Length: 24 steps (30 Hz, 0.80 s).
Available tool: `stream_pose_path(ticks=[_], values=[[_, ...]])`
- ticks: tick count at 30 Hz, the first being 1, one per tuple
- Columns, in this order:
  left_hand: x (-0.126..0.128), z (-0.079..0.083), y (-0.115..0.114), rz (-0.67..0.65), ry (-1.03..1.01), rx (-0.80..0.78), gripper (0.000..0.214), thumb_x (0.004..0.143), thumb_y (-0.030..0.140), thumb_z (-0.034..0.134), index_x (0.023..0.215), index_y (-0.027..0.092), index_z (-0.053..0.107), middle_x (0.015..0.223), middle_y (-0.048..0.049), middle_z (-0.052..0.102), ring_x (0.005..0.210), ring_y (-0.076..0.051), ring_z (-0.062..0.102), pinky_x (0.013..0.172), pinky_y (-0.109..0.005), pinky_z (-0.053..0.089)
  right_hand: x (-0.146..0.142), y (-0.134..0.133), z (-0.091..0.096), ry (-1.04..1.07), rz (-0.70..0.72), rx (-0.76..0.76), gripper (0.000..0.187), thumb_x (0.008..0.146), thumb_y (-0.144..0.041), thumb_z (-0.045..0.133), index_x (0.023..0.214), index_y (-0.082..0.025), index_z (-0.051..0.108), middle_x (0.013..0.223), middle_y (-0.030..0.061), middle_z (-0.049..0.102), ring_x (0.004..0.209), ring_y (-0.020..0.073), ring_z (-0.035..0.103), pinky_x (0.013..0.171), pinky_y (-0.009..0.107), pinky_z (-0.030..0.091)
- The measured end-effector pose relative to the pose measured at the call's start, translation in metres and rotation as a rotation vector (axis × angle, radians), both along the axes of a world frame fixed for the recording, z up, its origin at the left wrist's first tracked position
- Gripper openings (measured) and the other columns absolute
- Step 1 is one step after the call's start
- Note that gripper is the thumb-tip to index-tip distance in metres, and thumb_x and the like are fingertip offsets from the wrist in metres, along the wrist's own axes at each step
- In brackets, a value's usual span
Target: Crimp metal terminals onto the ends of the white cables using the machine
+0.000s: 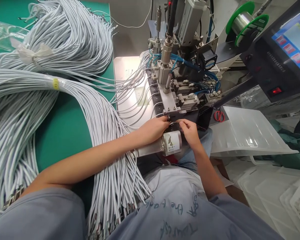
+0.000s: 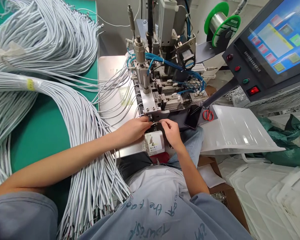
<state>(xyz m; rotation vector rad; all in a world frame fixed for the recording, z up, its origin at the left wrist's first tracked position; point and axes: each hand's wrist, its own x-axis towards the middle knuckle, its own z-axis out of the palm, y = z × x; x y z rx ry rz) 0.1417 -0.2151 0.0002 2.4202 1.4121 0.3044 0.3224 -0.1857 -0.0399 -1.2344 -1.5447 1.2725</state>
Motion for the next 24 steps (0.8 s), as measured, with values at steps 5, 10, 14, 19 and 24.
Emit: stream_pose_path(ticks=[5, 10, 14, 19, 24], values=[[-0.001, -0.005, 0.003, -0.034, 0.133, 0.012, 0.026, 0.086, 0.007, 0.038, 0.093, 0.010, 0.063, 0.088, -0.0082, 0.060, 0.067, -0.014, 0.058, 0.060, -0.023, 0.045, -0.008, 0.008, -0.013, 0.050, 0.000, -0.109, 0.021, 0.069, -0.038, 0.060, 0.068, -0.017, 0.060, 0.059, -0.0014, 0.056, 0.055, 0.0117, 0.049, 0.054, 0.026, 0.041], [-0.002, -0.008, 0.003, -0.068, 0.097, 0.051, 0.025, 0.085, 0.005, 0.039, 0.096, 0.009, 0.061, 0.085, -0.0083, 0.062, 0.073, -0.015, 0.061, 0.066, -0.024, 0.049, -0.011, 0.010, -0.015, 0.028, 0.042, -0.125, 0.023, 0.070, -0.040, 0.059, 0.064, -0.018, 0.055, 0.054, -0.0036, 0.050, 0.052, 0.0109, 0.044, 0.052, 0.025, 0.039], [-0.001, -0.010, 0.002, -0.048, 0.062, 0.095, 0.030, 0.086, 0.005, 0.040, 0.110, 0.009, 0.057, 0.086, -0.0082, 0.063, 0.076, -0.015, 0.062, 0.067, -0.024, 0.050, -0.008, 0.011, -0.014, 0.017, 0.076, -0.128, 0.023, 0.071, -0.041, 0.058, 0.065, -0.019, 0.054, 0.054, -0.0036, 0.049, 0.052, 0.0108, 0.044, 0.051, 0.024, 0.038], [-0.002, -0.006, 0.002, -0.114, 0.083, 0.111, 0.031, 0.085, 0.005, 0.042, 0.111, 0.008, 0.058, 0.093, -0.0108, 0.063, 0.085, -0.018, 0.063, 0.075, -0.028, 0.051, -0.008, 0.011, -0.012, 0.023, 0.074, -0.148, 0.020, 0.071, -0.038, 0.058, 0.065, -0.018, 0.055, 0.055, -0.0038, 0.051, 0.051, 0.0103, 0.045, 0.050, 0.024, 0.040], [-0.003, -0.002, 0.003, -0.173, 0.119, 0.102, 0.028, 0.085, 0.007, 0.044, 0.107, 0.008, 0.061, 0.096, -0.0124, 0.062, 0.088, -0.019, 0.062, 0.079, -0.030, 0.050, -0.008, 0.011, -0.010, 0.063, 0.049, -0.185, 0.018, 0.067, -0.035, 0.062, 0.064, -0.018, 0.058, 0.058, -0.0023, 0.056, 0.054, 0.0113, 0.050, 0.051, 0.024, 0.042]])
